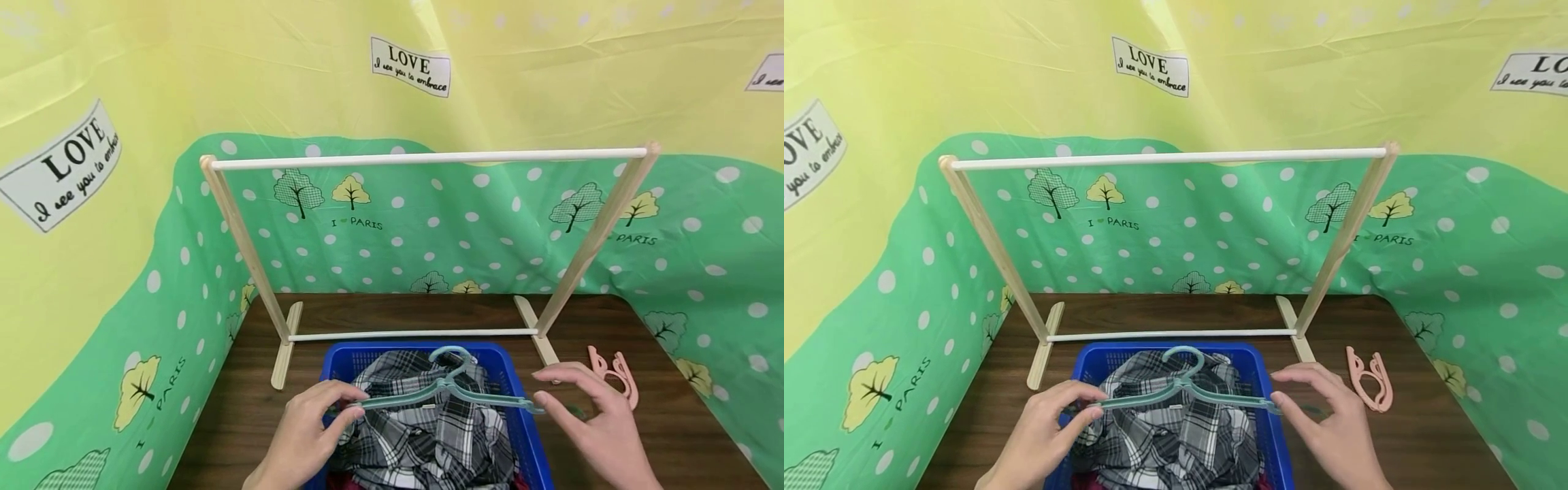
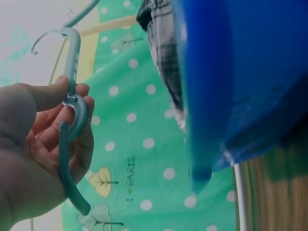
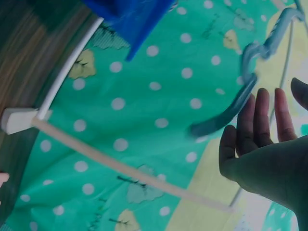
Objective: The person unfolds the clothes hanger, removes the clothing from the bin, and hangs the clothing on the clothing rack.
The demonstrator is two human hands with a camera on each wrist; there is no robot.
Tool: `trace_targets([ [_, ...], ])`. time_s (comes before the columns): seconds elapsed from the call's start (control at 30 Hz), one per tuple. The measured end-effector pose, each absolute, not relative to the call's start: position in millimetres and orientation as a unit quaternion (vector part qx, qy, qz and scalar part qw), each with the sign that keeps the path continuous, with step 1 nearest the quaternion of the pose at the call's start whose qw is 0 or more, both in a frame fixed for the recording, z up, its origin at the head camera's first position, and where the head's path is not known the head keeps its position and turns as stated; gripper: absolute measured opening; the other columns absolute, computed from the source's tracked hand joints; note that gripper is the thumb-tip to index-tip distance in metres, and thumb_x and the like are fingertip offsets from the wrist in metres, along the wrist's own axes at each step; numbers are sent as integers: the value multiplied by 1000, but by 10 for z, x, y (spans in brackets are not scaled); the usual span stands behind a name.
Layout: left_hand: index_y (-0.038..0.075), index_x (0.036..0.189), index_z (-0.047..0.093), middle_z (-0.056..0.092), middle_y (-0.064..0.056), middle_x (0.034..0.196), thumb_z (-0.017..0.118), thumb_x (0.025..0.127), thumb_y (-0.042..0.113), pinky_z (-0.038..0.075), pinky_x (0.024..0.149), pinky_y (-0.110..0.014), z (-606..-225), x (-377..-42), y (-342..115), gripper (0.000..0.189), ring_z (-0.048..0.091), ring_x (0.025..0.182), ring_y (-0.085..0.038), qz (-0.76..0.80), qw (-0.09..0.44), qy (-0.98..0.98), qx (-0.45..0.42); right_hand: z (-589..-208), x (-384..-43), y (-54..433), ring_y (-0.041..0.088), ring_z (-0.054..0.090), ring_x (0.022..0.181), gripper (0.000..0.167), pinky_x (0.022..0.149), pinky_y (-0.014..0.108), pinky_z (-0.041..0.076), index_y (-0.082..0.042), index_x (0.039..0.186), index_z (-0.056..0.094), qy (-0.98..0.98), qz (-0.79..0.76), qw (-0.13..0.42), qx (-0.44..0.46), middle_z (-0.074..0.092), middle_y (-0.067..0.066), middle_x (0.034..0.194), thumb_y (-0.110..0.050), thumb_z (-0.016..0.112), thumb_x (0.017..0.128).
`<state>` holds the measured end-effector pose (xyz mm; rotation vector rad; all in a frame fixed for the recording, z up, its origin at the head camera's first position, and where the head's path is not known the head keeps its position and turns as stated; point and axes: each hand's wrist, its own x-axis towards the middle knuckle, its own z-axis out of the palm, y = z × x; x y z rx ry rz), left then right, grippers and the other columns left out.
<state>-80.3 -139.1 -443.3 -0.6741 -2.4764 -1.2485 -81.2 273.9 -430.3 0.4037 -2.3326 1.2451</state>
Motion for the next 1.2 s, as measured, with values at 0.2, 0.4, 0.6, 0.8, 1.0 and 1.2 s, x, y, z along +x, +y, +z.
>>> trace_targets([
  [0.2, 20, 119, 80, 76, 16, 114, 77, 105, 17, 64, 88, -34, -4445, -798, -1333, 15, 74, 105, -8, -429, 120, -856, -261, -4304, -765, 2563, 4, 71, 108, 52, 89, 13, 56, -15, 122, 81, -846, 448, 213, 199, 77, -2, 116, 20, 86, 82],
  [0.4, 18, 118, 80, 76, 16, 112, 78, 105, 13, 63, 85, -33, -4446, -806, -1308, 15, 73, 103, -6, -432, 129, -847, -283, -4321, -778, 2496, 4, 72, 105, 60, 88, 16, 58, -25, 121, 81, -855, 411, 199, 246, 76, -11, 115, 17, 91, 78],
  [0.6, 20, 118, 80, 77, 15, 110, 77, 105, 12, 62, 82, -32, -4447, -801, -1301, 15, 73, 100, -5, -432, 145, -841, -291, -4323, -819, 2473, 6, 73, 97, 61, 89, 15, 56, -27, 113, 81, -841, 406, 215, 284, 78, -10, 108, 18, 92, 74],
  [0.8, 22, 117, 81, 78, 15, 108, 77, 105, 15, 62, 81, -30, -4458, -797, -1297, 14, 72, 98, -4, -434, 151, -839, -291, -4333, -818, 2475, 4, 73, 96, 61, 88, 15, 56, -28, 111, 82, -843, 407, 220, 275, 77, -13, 106, 19, 92, 73],
  [1.0, 23, 118, 81, 78, 14, 109, 79, 105, 16, 63, 84, -31, -4446, -800, -1301, 15, 73, 100, -5, -435, 151, -838, -294, -4336, -800, 2477, 4, 72, 96, 58, 90, 14, 56, -25, 110, 83, -844, 408, 224, 267, 78, -11, 105, 19, 92, 73],
  [1.2, 24, 120, 80, 76, 14, 115, 81, 102, 9, 64, 84, -32, -4426, -801, -1336, 23, 73, 104, -7, -448, 139, -840, -272, -4336, -798, 2516, 3, 72, 98, 57, 92, 14, 55, -22, 109, 84, -844, 410, 231, 258, 78, -8, 104, 21, 91, 72],
])
